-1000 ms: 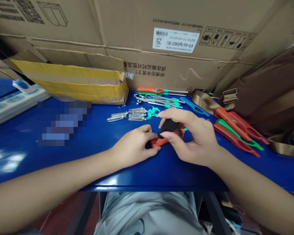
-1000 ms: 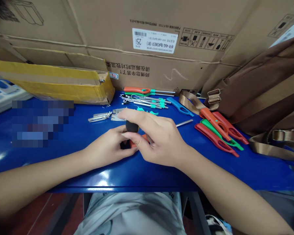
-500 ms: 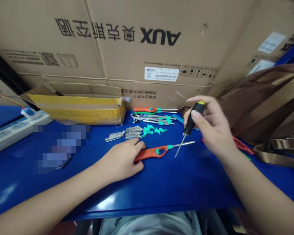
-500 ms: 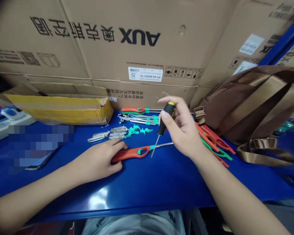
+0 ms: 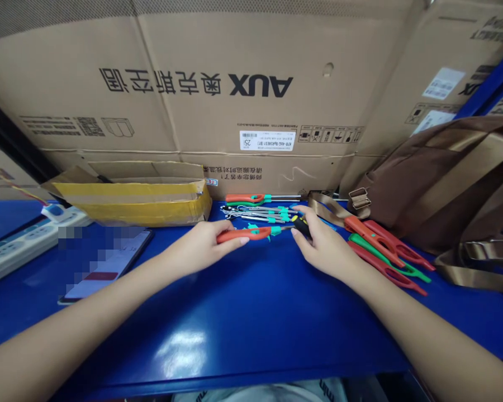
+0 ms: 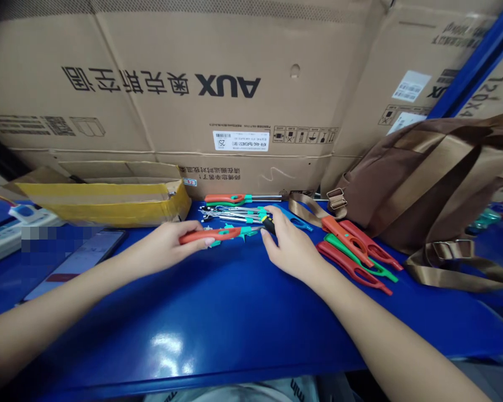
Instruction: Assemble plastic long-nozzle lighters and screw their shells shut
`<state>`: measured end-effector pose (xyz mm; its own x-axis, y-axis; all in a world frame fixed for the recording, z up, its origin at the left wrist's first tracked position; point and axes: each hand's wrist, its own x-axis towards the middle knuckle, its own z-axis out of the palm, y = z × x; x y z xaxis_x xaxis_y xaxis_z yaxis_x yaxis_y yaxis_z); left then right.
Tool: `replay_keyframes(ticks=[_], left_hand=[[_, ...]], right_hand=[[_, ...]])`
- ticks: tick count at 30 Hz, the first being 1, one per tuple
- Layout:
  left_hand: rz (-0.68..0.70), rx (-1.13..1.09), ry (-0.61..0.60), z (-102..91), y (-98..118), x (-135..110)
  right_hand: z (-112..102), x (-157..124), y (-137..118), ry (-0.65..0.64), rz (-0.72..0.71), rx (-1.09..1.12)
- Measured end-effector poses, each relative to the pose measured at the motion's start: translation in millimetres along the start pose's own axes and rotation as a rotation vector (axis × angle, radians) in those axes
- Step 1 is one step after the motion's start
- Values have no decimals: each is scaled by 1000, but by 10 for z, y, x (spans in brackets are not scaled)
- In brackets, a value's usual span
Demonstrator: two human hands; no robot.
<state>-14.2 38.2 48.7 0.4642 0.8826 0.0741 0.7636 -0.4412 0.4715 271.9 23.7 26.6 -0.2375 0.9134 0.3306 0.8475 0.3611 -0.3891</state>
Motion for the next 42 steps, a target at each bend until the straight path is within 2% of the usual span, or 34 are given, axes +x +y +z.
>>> replay_keyframes(ticks=[3,6,9,14,19,29,37,42], left_hand=[[58,3,69,-109,-60,227],[119,56,141,-183,-64,469],[159,184,141,-208,-54,701],[178,311,145,-140,-114,996],[138,411,159,-42,-267,1182],[96,540,210,69,-499,1317],[75,542,254,71,-497,1282],[-5,557,303,122,-485,1256]], right_hand=[[20,-13,-53,-30,46,-15],[53,-27,-74,-50,26,-33],[81,-40,-80,-71,4,-32],[120,-56,-91,-153,0,18],[197,-78,-94,-220,-11,50],[177,-86,-97,-241,-1,85],[195,-99,-100,-268,-18,85],[192,-87,-101,-286,2,75]])
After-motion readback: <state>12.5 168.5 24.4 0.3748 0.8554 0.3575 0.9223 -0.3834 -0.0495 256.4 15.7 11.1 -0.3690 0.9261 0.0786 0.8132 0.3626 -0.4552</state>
